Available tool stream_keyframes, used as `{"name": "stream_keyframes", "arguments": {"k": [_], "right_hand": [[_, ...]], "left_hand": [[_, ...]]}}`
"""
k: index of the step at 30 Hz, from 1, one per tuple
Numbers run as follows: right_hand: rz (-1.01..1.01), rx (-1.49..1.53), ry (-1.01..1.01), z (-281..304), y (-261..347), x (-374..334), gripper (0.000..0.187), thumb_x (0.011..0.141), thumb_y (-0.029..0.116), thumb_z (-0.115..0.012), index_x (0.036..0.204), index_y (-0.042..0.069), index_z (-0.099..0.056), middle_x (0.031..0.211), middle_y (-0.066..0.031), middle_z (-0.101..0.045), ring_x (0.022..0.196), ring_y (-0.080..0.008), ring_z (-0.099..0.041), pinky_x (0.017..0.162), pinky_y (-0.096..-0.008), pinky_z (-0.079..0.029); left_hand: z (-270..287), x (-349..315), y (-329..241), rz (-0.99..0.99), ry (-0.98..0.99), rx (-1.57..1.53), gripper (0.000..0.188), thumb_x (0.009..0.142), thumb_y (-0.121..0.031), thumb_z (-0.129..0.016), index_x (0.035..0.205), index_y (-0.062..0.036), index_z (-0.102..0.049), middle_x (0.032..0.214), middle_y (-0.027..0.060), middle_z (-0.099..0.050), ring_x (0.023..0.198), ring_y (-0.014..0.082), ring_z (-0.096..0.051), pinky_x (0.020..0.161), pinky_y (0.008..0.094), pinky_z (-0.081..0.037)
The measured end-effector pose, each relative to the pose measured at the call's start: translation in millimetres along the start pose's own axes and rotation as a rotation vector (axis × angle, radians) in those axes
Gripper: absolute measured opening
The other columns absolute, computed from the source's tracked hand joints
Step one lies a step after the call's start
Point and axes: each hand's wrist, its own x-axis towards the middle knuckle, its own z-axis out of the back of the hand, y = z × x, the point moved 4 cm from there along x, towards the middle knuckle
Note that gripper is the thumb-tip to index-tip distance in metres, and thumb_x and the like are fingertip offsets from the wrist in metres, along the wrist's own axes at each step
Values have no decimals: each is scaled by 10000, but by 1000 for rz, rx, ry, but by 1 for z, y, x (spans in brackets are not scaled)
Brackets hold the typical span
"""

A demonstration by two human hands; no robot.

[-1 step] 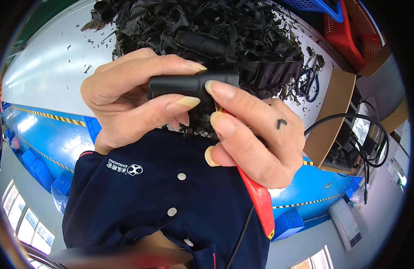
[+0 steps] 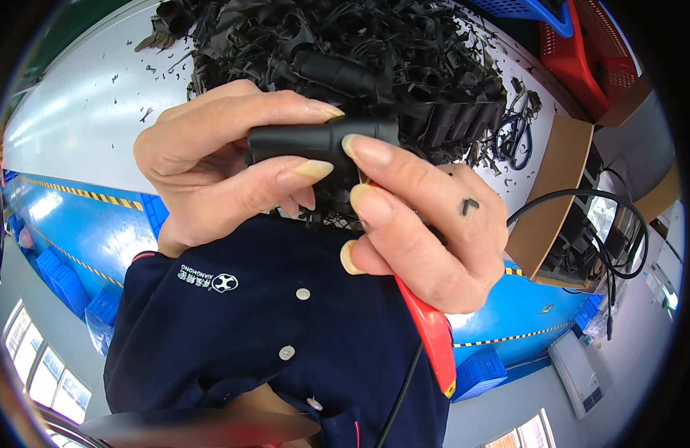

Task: The person cleans and deburrs plastic components using a deburring tool.

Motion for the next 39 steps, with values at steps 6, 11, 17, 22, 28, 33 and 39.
{"name": "stream_keyframes", "arguments": {"k": [6,11,17,22,28,33,39], "right_hand": [[130,-159,-106,-6,-1,3,306,774,168,-625,989,-31,-539,886,-256,-589,498,-159,-526,381,-192,-371],[198,-256,-264,-18,-1,-3,273,794,181,-602,944,-39,-541,835,-249,-588,498,-158,-522,372,-180,-366],[157,-423,-354,-16,4,-11,288,832,193,-559,979,-49,-506,823,-266,-571,531,-170,-536,376,-178,-398],[73,-306,-466,-13,1,-15,309,884,275,-456,891,-34,-477,704,-225,-563,501,-185,-548,382,-195,-423],[-73,-396,-435,-16,-1,-8,297,884,223,-481,909,-70,-521,767,-270,-581,421,-137,-492,355,-207,-399],[-356,-29,-599,-12,-3,-15,292,902,228,-437,906,-52,-519,810,-287,-580,315,-67,-354,303,-157,-270],[-793,980,-551,-14,-8,-24,413,947,349,-240,1005,4,-459,1014,-204,-556,352,-59,-327,370,-188,-287]], "left_hand": [[-3,1,1,23,-14,-5,256,702,77,-630,955,79,-592,692,122,-589,528,117,-590,425,172,-452],[-6,-1,1,32,-32,-57,232,707,86,-620,938,76,-599,661,114,-585,501,116,-586,403,168,-441],[-10,-3,-4,32,15,-10,215,709,91,-620,923,81,-600,625,111,-580,484,112,-582,388,165,-430],[-13,-2,-3,75,-13,-109,214,718,89,-613,932,85,-594,626,119,-577,488,125,-586,393,177,-437],[-14,-5,-5,146,-77,-120,224,749,97,-566,972,75,-581,710,142,-577,537,164,-605,436,200,-472],[-11,-9,-1,127,-88,-24,263,757,96,-556,1019,69,-558,774,158,-572,566,182,-615,466,214,-495],[-10,-8,0,17,-92,-5,266,754,94,-566,1019,93,-544,788,174,-575,577,187,-618,466,213,-497]]}}
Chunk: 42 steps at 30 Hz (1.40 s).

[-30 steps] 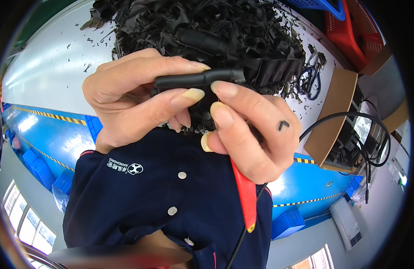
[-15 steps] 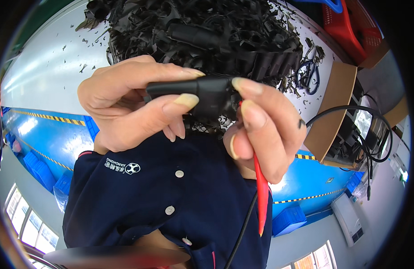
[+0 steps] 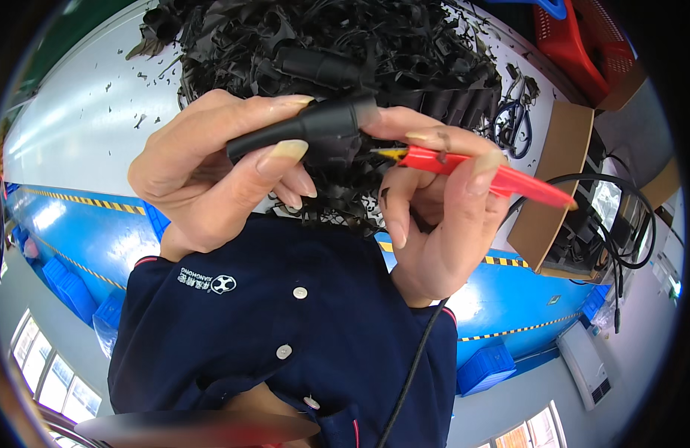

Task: The person cleans and deburrs plastic components using a deburring tool.

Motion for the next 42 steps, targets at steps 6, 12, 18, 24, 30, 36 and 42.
{"name": "stream_keyframes", "arguments": {"k": [6,12,18,24,30,36,42], "right_hand": [[-72,33,-19,-6,1,-5,411,950,341,-224,1018,14,-464,998,-165,-558,347,-55,-319,357,-187,-254],[-29,-39,-156,-2,0,-4,408,949,326,-254,987,-12,-479,898,-162,-593,328,-42,-302,332,-176,-242],[89,-151,-252,-1,1,0,283,913,210,-405,930,-49,-517,820,-188,-608,345,-41,-353,346,-161,-277],[158,-601,-404,-6,0,8,108,833,14,-531,851,-83,-575,684,-125,-616,390,-41,-416,359,-155,-289],[295,-782,-427,0,-12,28,132,826,35,-554,872,-81,-598,659,-84,-605,436,-16,-398,397,-139,-264],[-142,-707,-338,9,-25,40,51,767,11,-618,779,-39,-618,542,18,-491,471,-22,-396,432,-155,-270],[-483,-448,-55,12,-16,32,56,746,3,-609,772,-44,-623,584,-11,-523,445,-25,-392,405,-165,-249]], "left_hand": [[0,1,5,-252,39,144,265,734,99,-587,994,119,-543,794,195,-588,574,184,-617,463,209,-491],[-2,2,3,-308,58,193,269,709,60,-637,964,113,-570,790,194,-594,568,177,-608,465,206,-480],[-1,6,-4,-432,99,282,264,686,39,-661,930,110,-591,730,167,-595,565,177,-609,455,195,-466],[-2,1,-2,-303,68,221,205,734,51,-596,933,98,-585,741,165,-583,552,191,-613,457,212,-486],[0,7,3,-79,-80,-6,193,806,35,-484,976,86,-561,700,152,-547,508,189,-595,410,217,-470],[9,16,18,-49,-234,-413,259,783,103,-524,1041,86,-530,952,183,-539,724,221,-622,630,240,-536],[42,37,41,-255,-505,-110,242,768,101,-554,1007,60,-563,964,144,-562,732,173,-605,649,243,-521]]}}
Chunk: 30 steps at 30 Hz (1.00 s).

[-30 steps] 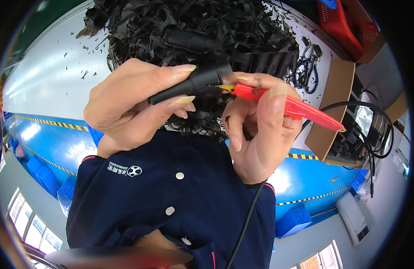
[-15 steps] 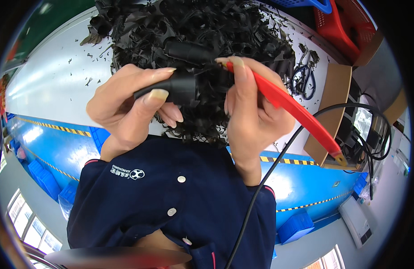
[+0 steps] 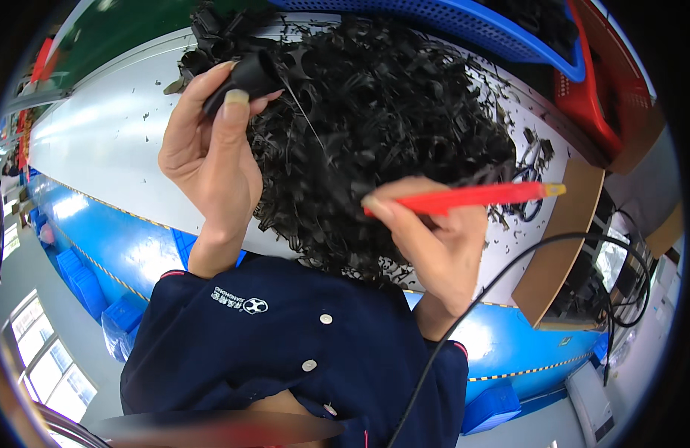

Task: The person cleans and deburrs plastic components using a deburring tool.

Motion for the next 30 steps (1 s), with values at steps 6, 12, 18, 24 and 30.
{"name": "stream_keyframes", "arguments": {"k": [6,12,18,24,30], "right_hand": [[276,526,186,23,10,9,228,858,106,-476,777,-104,-518,630,-182,-527,312,-7,-276,261,-156,-228],[372,762,-79,47,11,8,230,915,149,-388,859,-63,-455,685,-175,-511,307,-22,-238,265,-148,-188],[619,-550,-205,-1,17,25,51,731,-45,-611,779,-48,-595,779,-117,-598,575,-106,-520,486,-191,-384],[735,-43,-276,12,21,-5,257,852,219,-508,854,-20,-599,831,-236,-557,534,-83,-470,412,-161,-313],[607,216,-57,-24,17,-14,308,880,233,-475,877,-67,-546,886,-299,-562,352,-90,-441,292,-164,-284]], "left_hand": [[2,5,5,-105,96,341,215,717,127,-591,918,50,-605,898,129,-593,692,138,-602,598,194,-500],[18,2,9,243,83,268,180,750,72,-594,929,57,-604,755,89,-595,579,106,-581,505,180,-472],[0,-9,-14,558,97,-46,183,776,-12,-613,947,52,-605,600,71,-581,457,83,-555,376,161,-417],[-11,-16,-32,632,90,-132,179,767,-30,-629,922,58,-610,599,91,-597,439,76,-552,352,156,-412],[-20,-30,-33,612,254,-58,301,853,-216,-538,946,67,-577,636,139,-604,429,118,-556,358,181,-434]]}}
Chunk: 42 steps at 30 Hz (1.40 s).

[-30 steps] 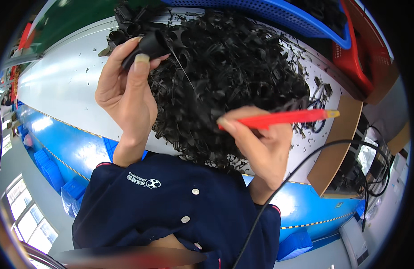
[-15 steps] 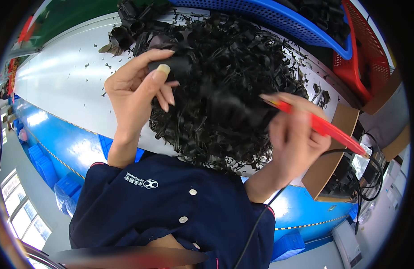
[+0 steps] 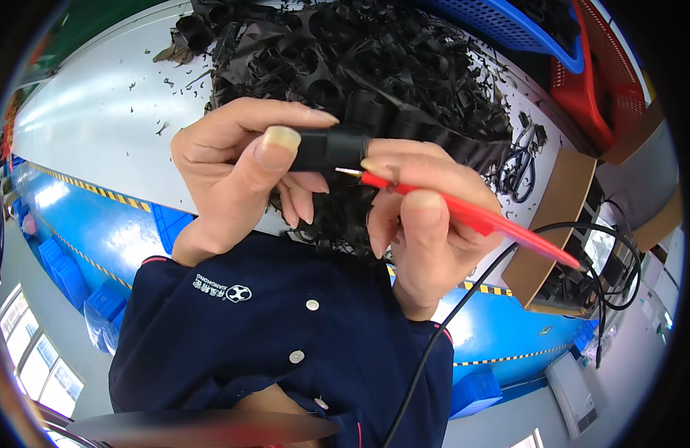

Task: The person cleans and deburrs plastic components using a deburring tool.

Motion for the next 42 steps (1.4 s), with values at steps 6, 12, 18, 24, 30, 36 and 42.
{"name": "stream_keyframes", "arguments": {"k": [6,12,18,24,30,36,42], "right_hand": [[-47,-45,-118,7,-3,-5,319,888,236,-462,842,-70,-539,828,-229,-603,321,-70,-405,282,-170,-248],[-88,47,-180,6,-1,-5,343,894,264,-448,840,-65,-529,832,-239,-599,329,-73,-405,289,-168,-259],[-120,28,-197,9,-5,-9,344,895,263,-445,851,-68,-531,833,-229,-604,329,-74,-404,289,-170,-261],[-101,46,-178,9,-5,-8,327,896,245,-449,866,-70,-532,834,-230,-605,327,-77,-407,289,-172,-261],[-52,13,-214,7,-7,-7,297,892,212,-456,873,-75,-528,824,-242,-602,325,-77,-408,293,-171,-265],[222,-573,-305,1,-12,-7,244,874,129,-474,859,-93,-573,586,-107,-569,350,-32,-351,335,-166,-239],[-117,-595,-466,31,-17,-1,158,852,79,-528,869,-64,-592,722,-162,-620,338,-39,-382,331,-148,-251]], "left_hand": [[-2,4,-3,-350,129,254,291,742,-16,-624,1012,74,-562,853,141,-570,619,148,-587,513,216,-468],[-3,0,1,-185,83,161,296,721,101,-595,1015,73,-570,800,121,-557,608,136,-584,489,185,-473],[-5,1,5,-198,82,137,297,710,104,-608,1004,73,-579,797,126,-562,604,134,-589,488,180,-478],[-5,1,6,-192,82,149,300,705,111,-607,1001,70,-582,791,125,-563,607,131,-591,487,180,-480],[-4,2,8,-177,90,136,309,698,115,-610,1002,64,-583,789,122,-564,608,133,-595,493,183,-488],[-5,0,8,-172,93,314,305,695,117,-613,993,53,-594,743,110,-576,568,125,-593,478,176,-484],[3,-2,2,-337,14,482,281,664,122,-631,938,62,-616,726,121,-600,607,144,-604,504,189,-473]]}}
